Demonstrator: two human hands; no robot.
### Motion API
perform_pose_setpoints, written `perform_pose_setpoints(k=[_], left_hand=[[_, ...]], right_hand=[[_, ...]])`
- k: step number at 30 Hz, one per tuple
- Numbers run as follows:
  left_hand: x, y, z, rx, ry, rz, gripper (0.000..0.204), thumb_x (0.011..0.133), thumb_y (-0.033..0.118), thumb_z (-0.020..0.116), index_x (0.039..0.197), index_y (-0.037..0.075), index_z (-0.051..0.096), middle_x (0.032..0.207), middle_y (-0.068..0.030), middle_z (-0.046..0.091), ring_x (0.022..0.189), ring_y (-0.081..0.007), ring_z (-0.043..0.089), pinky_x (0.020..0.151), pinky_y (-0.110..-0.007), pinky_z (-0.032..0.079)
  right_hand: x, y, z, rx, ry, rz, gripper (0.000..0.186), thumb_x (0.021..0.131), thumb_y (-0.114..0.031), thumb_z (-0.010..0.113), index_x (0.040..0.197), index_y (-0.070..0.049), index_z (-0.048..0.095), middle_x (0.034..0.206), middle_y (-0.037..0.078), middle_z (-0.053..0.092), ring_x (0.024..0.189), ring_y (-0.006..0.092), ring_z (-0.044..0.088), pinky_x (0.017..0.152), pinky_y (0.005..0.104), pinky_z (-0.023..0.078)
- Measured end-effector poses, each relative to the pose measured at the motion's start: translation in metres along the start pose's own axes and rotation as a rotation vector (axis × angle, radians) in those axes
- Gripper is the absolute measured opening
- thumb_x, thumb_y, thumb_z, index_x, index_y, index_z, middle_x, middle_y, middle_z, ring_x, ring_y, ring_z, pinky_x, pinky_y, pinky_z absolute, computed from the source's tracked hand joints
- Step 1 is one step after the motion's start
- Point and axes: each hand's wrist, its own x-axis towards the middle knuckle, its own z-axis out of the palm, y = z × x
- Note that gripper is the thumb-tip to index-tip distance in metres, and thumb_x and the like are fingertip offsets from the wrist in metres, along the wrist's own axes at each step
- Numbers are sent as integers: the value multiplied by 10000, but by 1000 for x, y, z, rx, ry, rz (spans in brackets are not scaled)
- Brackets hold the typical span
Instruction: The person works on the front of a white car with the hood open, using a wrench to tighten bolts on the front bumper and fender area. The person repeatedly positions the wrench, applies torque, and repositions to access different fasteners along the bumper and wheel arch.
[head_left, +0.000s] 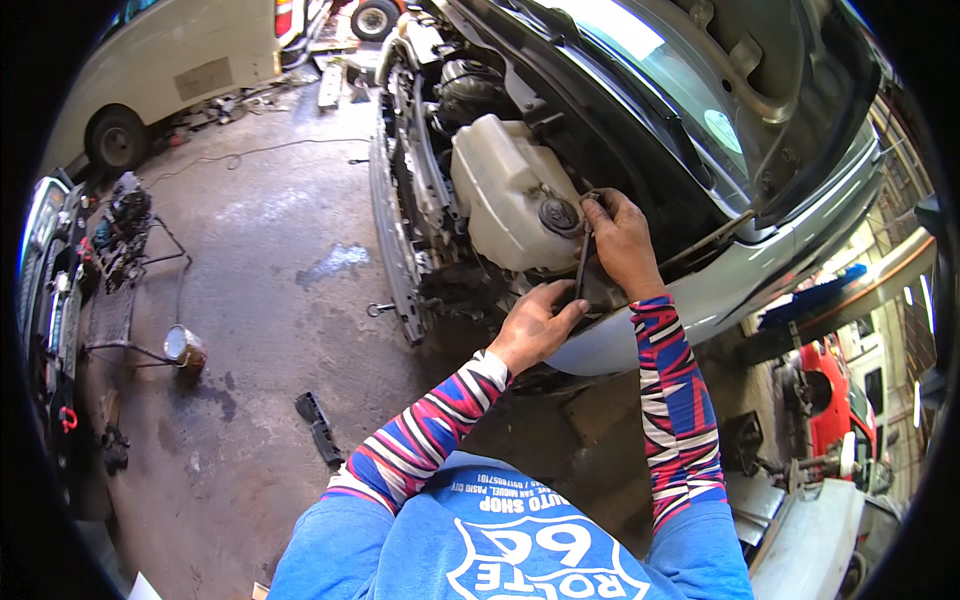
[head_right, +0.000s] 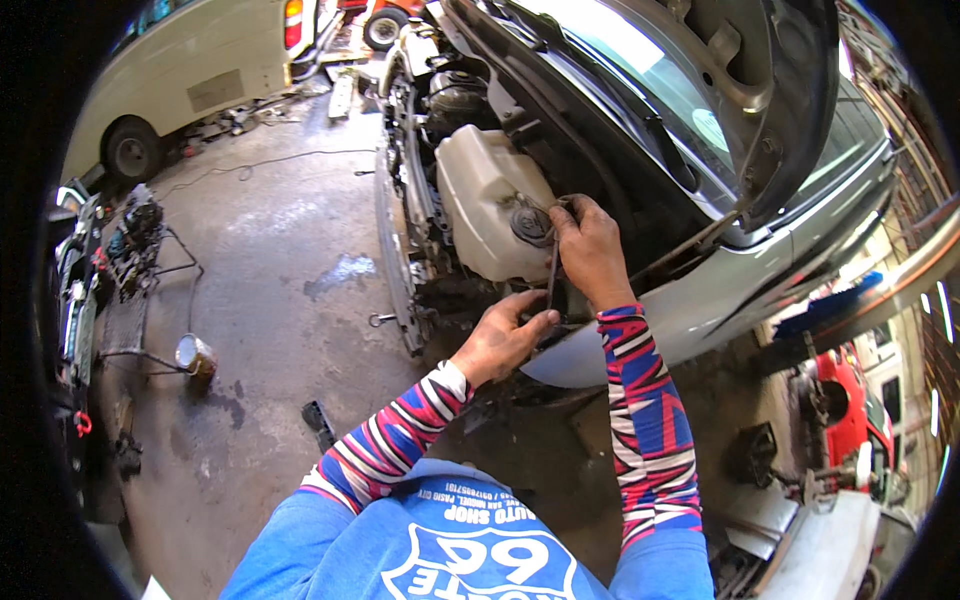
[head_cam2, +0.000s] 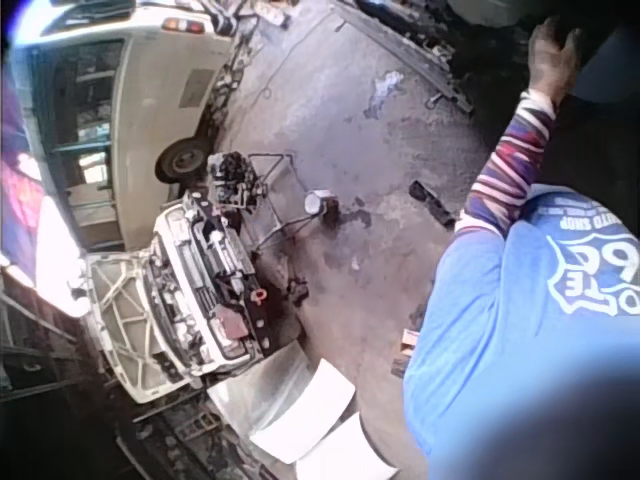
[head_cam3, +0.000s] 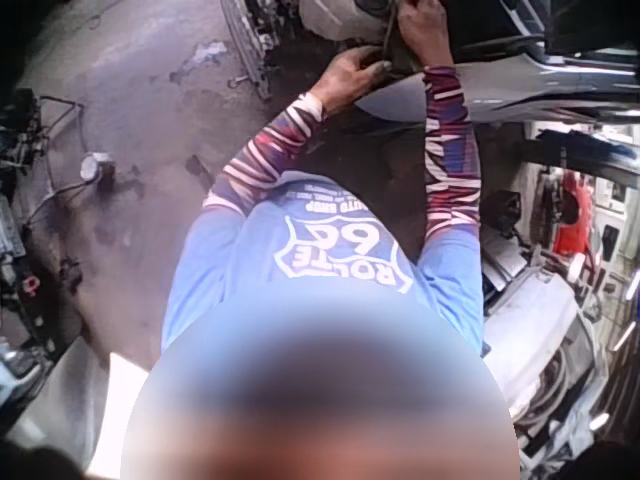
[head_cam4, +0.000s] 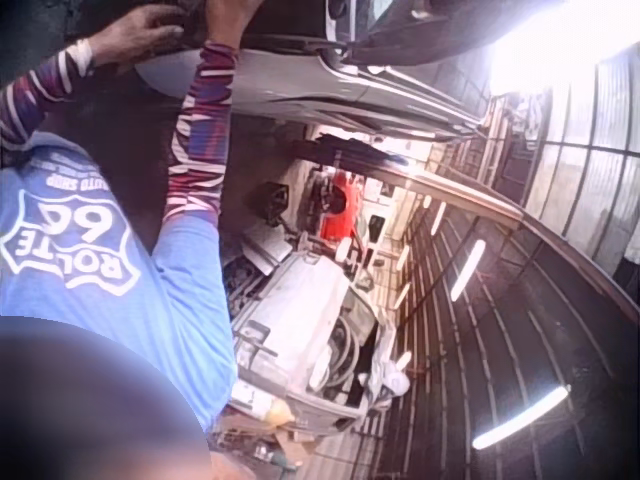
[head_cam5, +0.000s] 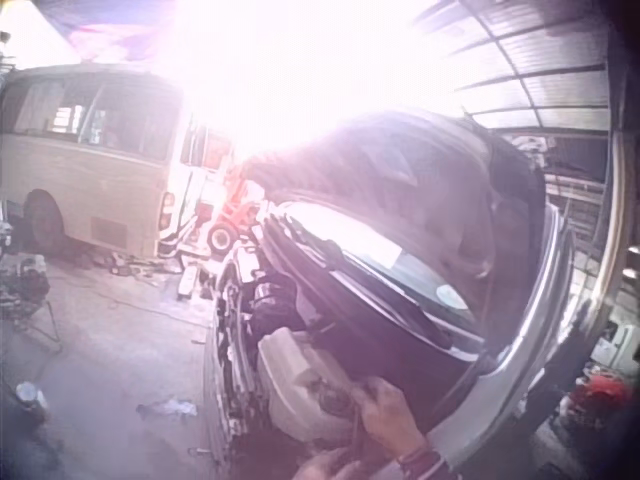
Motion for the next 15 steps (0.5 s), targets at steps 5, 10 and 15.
perform_pose_setpoints(k=[5, 10, 15], left_hand=[[18, 26, -5, -223, 66, -9, 269, 929, 207, 629, 986, -55, 615, 851, -285, 627, 836, -457, 600, 731, -464, 472], [8, 39, -53, -307, 72, 168, 203, 938, 163, 625, 946, -40, 627, 816, -177, 597, 745, -302, 578, 683, -394, 454], [-20, 30, -83, -186, -10, 146, 142, 962, 102, 610, 986, -36, 636, 780, -139, 636, 661, -204, 565, 652, -324, 474]], right_hand=[[-10, -33, -18, 324, -25, 137, 279, 1004, -262, 599, 1136, -16, 594, 876, 102, 676, 727, 217, 719, 592, 322, 613], [-15, -55, -43, 380, -128, 153, 291, 998, -274, 610, 1140, -21, 593, 950, 117, 706, 822, 222, 733, 680, 323, 614], [-15, -52, -62, -192, -544, 140, 172, 938, -137, 663, 1017, 16, 654, 933, 66, 711, 899, 156, 704, 773, 288, 551]])
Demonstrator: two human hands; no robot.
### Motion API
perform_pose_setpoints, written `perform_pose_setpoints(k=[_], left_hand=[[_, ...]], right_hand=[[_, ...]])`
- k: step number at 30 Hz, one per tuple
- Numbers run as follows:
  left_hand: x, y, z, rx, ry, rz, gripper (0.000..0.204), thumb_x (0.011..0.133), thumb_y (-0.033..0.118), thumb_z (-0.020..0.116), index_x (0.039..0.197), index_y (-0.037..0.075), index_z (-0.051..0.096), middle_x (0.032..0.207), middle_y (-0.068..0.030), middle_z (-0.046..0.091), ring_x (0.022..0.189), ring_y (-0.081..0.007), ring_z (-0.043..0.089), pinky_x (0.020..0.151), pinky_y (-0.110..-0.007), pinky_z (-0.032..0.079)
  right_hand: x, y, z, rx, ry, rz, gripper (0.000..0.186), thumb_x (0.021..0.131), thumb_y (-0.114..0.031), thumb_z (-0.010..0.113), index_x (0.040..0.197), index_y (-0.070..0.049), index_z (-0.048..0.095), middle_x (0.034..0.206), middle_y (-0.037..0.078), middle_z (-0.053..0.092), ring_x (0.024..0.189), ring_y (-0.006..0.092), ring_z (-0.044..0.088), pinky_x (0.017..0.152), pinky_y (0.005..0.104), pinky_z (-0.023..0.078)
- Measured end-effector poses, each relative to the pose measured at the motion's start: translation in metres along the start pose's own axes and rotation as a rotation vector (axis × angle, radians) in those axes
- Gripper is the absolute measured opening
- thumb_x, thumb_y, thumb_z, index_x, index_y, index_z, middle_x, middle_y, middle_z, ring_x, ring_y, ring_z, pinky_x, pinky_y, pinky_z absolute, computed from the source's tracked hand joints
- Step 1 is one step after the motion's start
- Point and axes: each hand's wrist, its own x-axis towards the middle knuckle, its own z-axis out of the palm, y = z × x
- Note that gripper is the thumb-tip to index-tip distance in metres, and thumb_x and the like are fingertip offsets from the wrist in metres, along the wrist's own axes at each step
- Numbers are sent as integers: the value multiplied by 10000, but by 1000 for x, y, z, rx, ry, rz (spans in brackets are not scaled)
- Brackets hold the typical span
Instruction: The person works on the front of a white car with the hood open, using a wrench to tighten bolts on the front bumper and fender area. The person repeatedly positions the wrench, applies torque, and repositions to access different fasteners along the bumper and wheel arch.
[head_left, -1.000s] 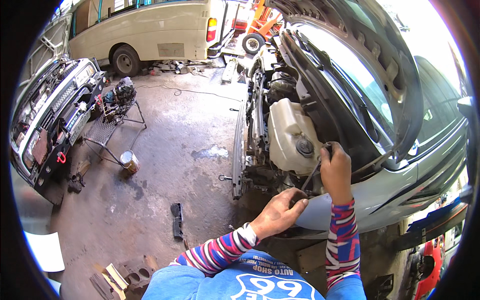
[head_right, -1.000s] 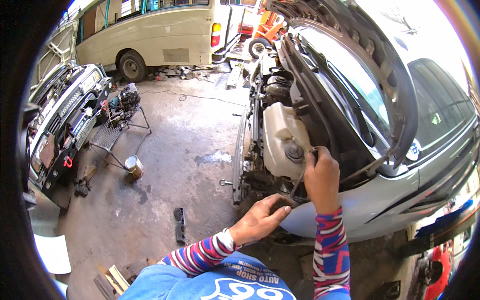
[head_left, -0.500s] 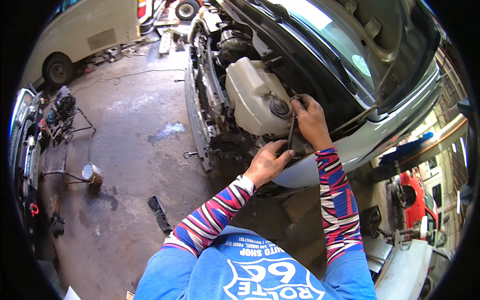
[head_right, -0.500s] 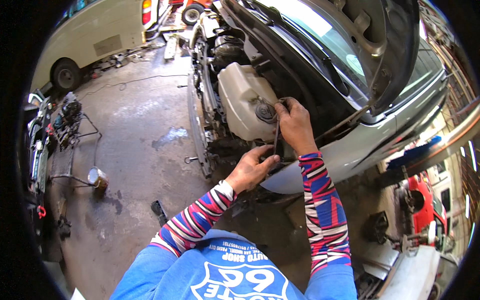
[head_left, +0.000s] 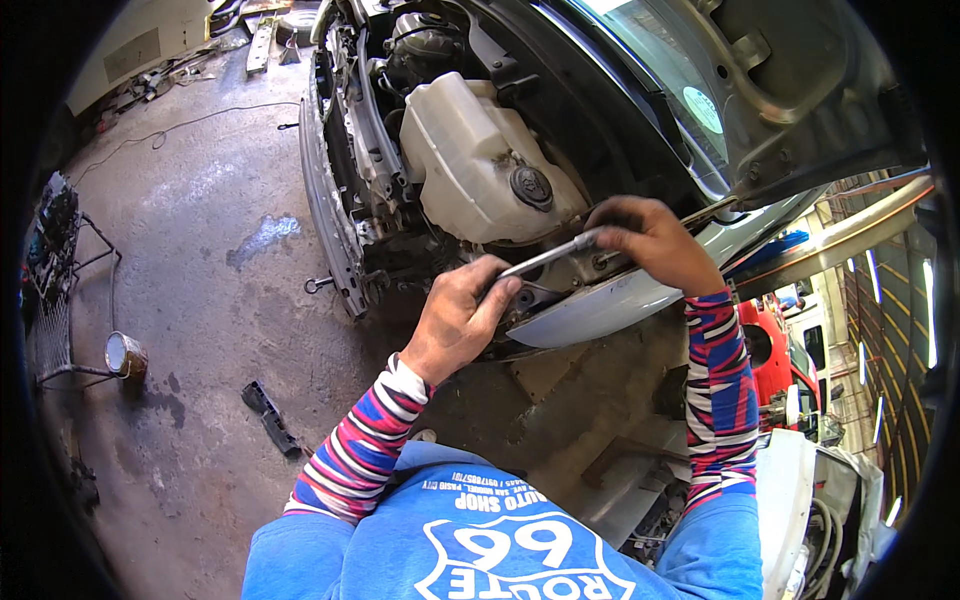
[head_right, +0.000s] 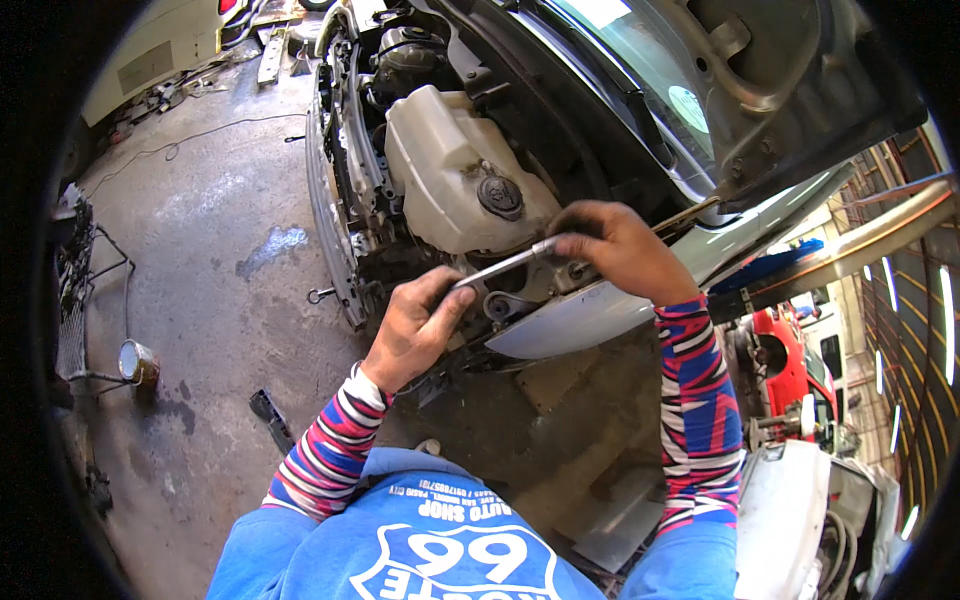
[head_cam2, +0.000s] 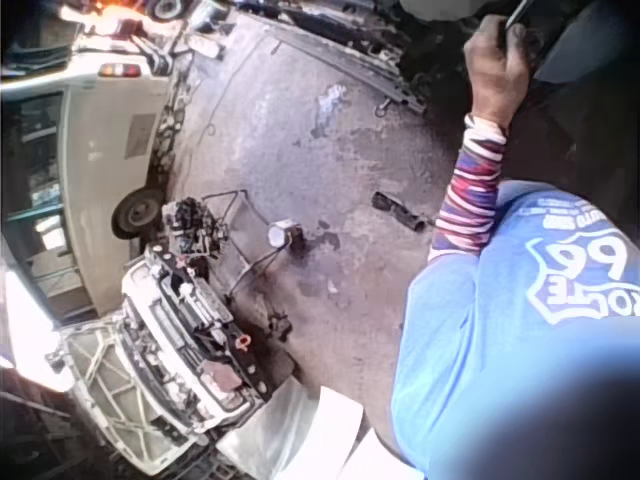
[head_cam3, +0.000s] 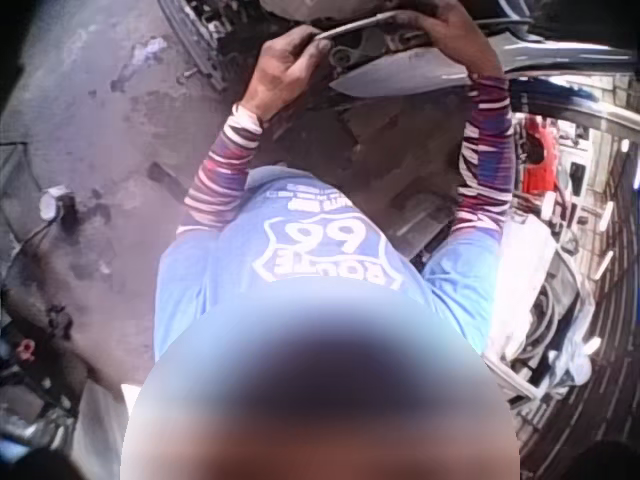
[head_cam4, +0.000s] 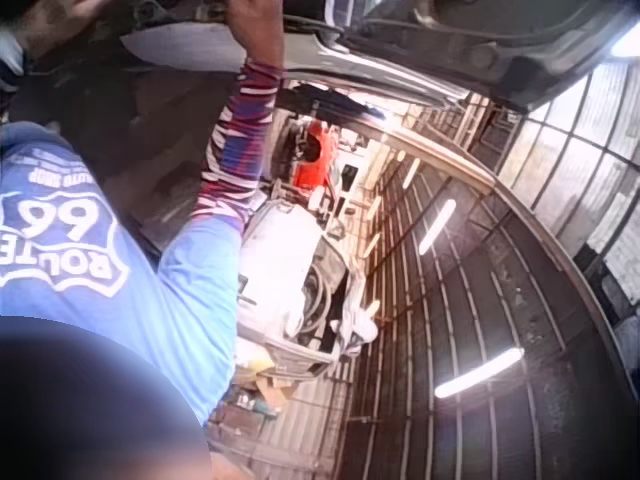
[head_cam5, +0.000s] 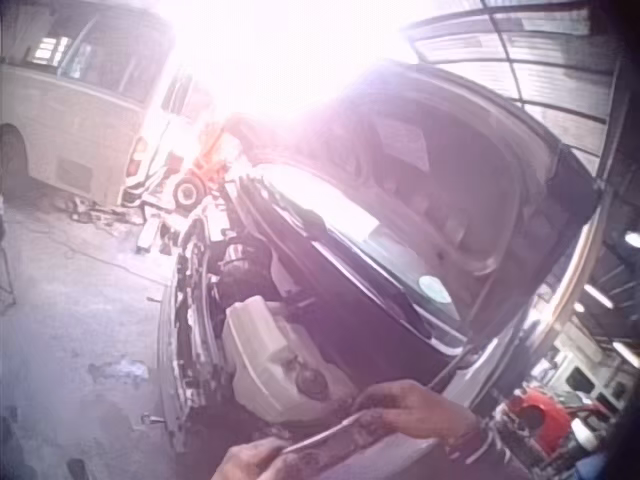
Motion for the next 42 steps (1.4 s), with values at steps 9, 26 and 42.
perform_pose_setpoints(k=[9, 26, 42], left_hand=[[0, -16, -3, 429, -101, 116, 108, 837, 76, 694, 867, -16, 645, 776, -210, 631, 755, -407, 618, 655, -471, 474], [-7, -24, 3, 633, -142, 183, 202, 881, 243, 707, 1031, 110, 681, 859, -88, 659, 906, -276, 620, 793, -415, 410], [-11, -58, 6, 199, -147, -166, 264, 941, 192, 645, 1116, -5, 653, 972, -169, 703, 886, -357, 647, 789, -420, 499]], right_hand=[[14, 28, 28, -969, -204, 8, 190, 802, -195, 729, 963, -101, 764, 945, 153, 707, 1044, 313, 635, 898, 443, 494], [39, 45, 43, -1032, -542, 169, 400, 773, -275, 560, 1035, -43, 754, 1108, 228, 701, 1088, 387, 662, 1012, 493, 462], [48, 66, 44, -996, -477, 1, 404, 709, -314, 584, 949, -40, 760, 983, 245, 704, 953, 398, 686, 900, 457, 537]])
